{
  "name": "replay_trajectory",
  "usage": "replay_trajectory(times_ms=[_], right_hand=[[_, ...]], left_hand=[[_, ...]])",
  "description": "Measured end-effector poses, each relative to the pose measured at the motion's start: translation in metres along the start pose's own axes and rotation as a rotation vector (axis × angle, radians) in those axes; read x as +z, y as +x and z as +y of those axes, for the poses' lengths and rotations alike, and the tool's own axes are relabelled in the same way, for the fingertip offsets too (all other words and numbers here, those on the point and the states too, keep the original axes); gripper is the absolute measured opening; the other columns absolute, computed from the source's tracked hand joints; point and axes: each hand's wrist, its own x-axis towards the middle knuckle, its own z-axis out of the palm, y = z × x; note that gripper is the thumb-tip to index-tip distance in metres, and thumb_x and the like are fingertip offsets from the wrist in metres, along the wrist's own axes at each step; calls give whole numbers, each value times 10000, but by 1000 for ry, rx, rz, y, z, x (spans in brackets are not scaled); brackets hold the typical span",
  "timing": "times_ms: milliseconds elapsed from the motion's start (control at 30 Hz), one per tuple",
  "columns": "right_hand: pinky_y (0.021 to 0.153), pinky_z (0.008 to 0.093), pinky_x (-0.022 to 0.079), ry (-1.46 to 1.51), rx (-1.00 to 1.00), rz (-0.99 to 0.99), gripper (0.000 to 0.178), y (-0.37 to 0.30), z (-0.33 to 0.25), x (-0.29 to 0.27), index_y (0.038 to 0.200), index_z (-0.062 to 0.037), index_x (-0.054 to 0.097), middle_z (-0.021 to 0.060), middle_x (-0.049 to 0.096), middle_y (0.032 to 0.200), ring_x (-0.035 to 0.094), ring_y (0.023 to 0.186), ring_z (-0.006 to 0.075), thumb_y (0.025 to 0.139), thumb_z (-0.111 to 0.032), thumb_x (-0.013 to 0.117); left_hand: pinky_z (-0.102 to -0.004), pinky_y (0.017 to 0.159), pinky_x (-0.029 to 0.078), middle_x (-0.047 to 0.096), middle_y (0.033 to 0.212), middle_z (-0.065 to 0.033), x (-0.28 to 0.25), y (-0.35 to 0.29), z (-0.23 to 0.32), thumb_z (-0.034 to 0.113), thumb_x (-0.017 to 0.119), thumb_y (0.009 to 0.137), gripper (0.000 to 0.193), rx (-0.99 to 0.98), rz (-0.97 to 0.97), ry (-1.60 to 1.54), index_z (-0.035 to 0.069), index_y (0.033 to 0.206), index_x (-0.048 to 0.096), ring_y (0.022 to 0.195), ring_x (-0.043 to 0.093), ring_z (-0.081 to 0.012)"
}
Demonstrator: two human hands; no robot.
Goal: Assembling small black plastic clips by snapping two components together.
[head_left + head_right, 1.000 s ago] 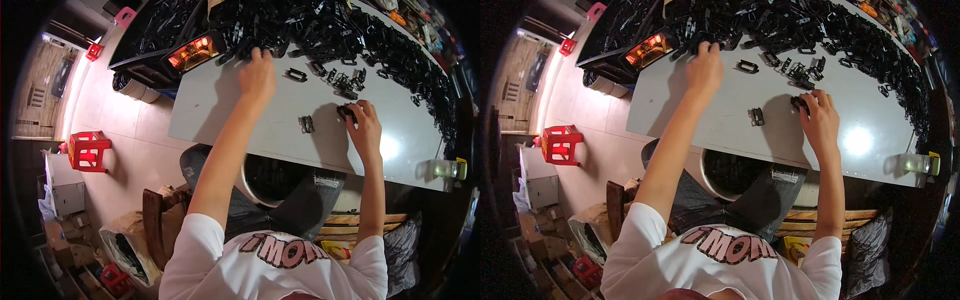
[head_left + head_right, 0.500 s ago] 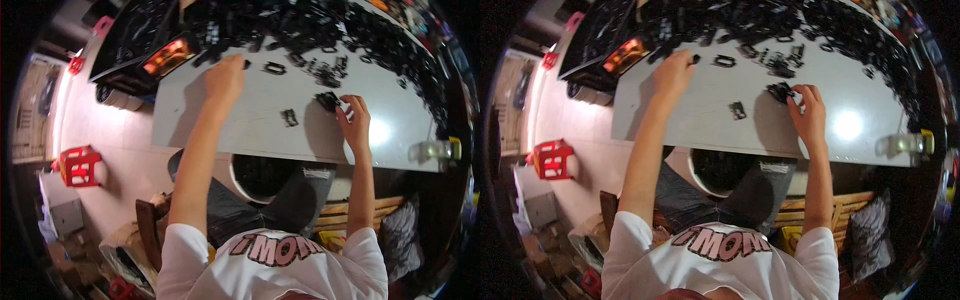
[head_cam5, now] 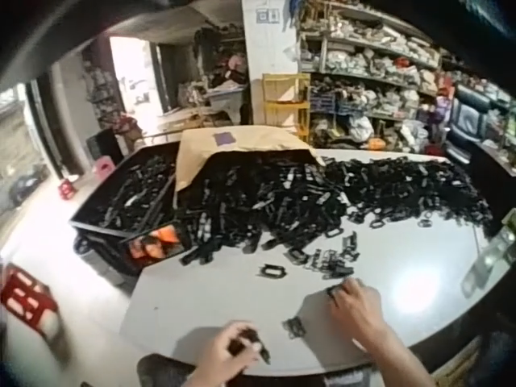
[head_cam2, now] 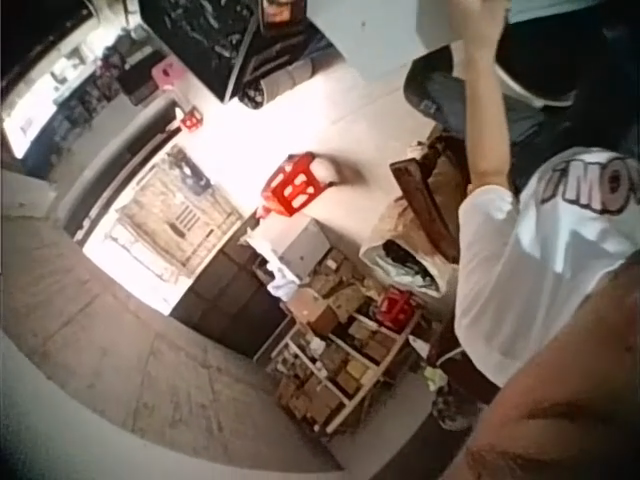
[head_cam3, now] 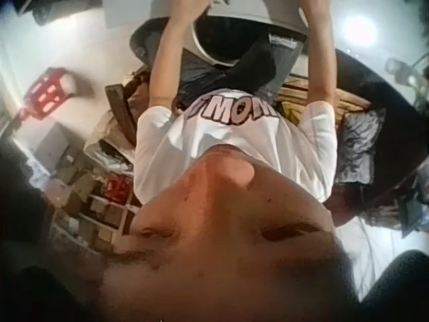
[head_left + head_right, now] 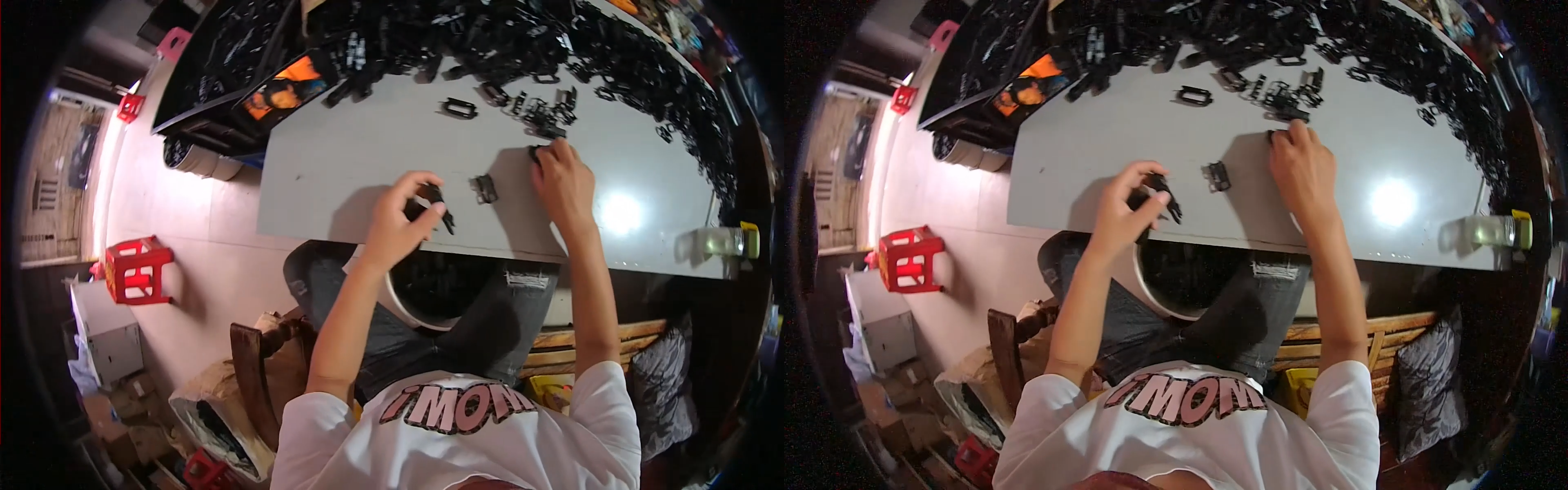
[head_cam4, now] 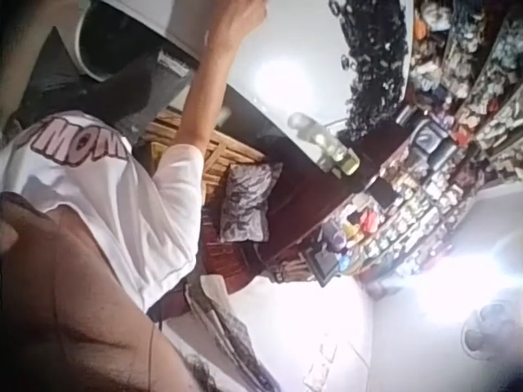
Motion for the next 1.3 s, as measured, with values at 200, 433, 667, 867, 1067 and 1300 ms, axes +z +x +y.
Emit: replay_trajectory(times_ms=[200,433,667,867,1067,1300], right_hand=[[639,357,457,340,49,53,114,18,12,11,856,-14,581,103,570,829,564,759,266,765,-81,597],[621,351,455,594,310,191,150,25,27,33,998,-14,535,144,578,727,558,648,241,927,-134,480],[662,373,468,133,176,342,172,33,29,23,1004,-38,553,129,627,848,610,811,309,969,-170,448],[666,398,470,265,180,88,92,-11,1,-17,930,-34,586,133,599,871,593,768,331,889,-72,513],[596,376,474,244,159,45,69,-47,-41,-14,888,-47,612,99,583,856,602,719,304,826,-77,612],[591,375,475,350,222,10,181,-51,-59,-15,878,-38,591,98,582,860,600,703,312,775,-151,688]], left_hand=[[-222,611,453,560,875,-27,-4,-6,-12,41,635,809,291,96,-21,77,50,1091,561,720,536,-72],[-203,539,455,543,889,-21,-4,-4,-13,37,626,830,296,165,-62,114,44,1116,551,671,510,-41],[-201,600,462,579,920,-26,-5,-5,-14,33,641,819,293,233,-38,186,36,1100,558,731,535,-65],[-279,795,477,650,968,-52,-3,-6,-13,59,674,768,311,157,-62,106,55,1065,582,900,626,-153],[-183,580,412,628,824,6,-7,-10,-14,-1,659,808,258,179,-28,101,35,1060,610,624,501,-28],[-192,593,429,612,797,10,-5,-8,-20,-7,672,785,237,271,-32,207,32,1013,620,630,523,-45]])
